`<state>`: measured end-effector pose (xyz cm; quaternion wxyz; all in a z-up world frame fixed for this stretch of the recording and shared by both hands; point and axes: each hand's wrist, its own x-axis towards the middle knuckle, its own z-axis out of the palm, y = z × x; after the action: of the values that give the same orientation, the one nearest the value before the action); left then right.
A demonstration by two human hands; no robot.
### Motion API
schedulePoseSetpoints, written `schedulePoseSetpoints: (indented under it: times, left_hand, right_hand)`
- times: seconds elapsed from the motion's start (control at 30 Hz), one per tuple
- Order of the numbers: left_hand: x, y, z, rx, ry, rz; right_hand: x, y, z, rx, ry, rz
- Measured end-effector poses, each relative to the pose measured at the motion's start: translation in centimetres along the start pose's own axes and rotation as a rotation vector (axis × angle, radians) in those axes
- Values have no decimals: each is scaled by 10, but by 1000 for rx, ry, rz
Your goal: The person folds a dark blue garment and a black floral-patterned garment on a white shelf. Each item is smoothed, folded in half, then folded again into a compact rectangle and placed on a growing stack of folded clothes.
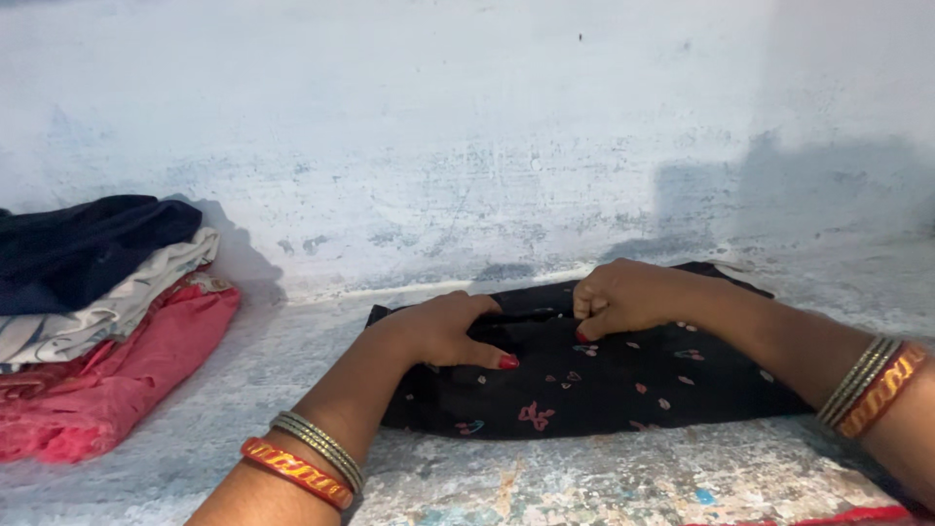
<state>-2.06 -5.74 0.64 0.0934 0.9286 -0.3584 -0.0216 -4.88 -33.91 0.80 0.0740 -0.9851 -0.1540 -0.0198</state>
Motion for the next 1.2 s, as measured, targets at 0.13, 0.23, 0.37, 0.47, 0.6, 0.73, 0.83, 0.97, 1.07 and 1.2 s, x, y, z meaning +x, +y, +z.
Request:
schedulePoseSetpoints:
  times: [0.13, 0.23, 0.37, 0.47, 0.6, 0.73, 0.83, 0.97, 1.07, 1.2]
  left_hand:
    - [-3, 6, -3, 0, -32, -39]
    - [-5, 9, -6, -84, -79, -106]
    - [-8, 8, -5, -31, -61, -108]
    - [-8, 6, -8, 4, -53, -74]
    - [-5, 4, -6, -14, -62, -67]
    - [-4, 0, -6, -9, -65, -43]
    - [-4, -1, -8, -18, -88, -66]
    - [-5, -1, -7, -11, -88, -54]
    - [-5, 0, -8, -16, -88, -58]
    - [-4, 1, -10, -14, -118, -93]
  right_hand:
    - [0, 5, -1, 170, -84, 12]
    - [-4, 2, -7, 217, -69, -2]
    - [-19, -7, -14, 202, -114, 84]
    - [-28, -17, -18, 198, -218, 171]
    - [-32, -27, -16, 360, -283, 115]
    - [-33, -30, -16, 348, -247, 89]
    - [-35, -32, -16, 287, -281, 133]
    - [-36, -36, -13, 209, -254, 71]
    - [-36, -39, -12, 264, -270, 62]
    - [-33, -42, -7, 113, -289, 30]
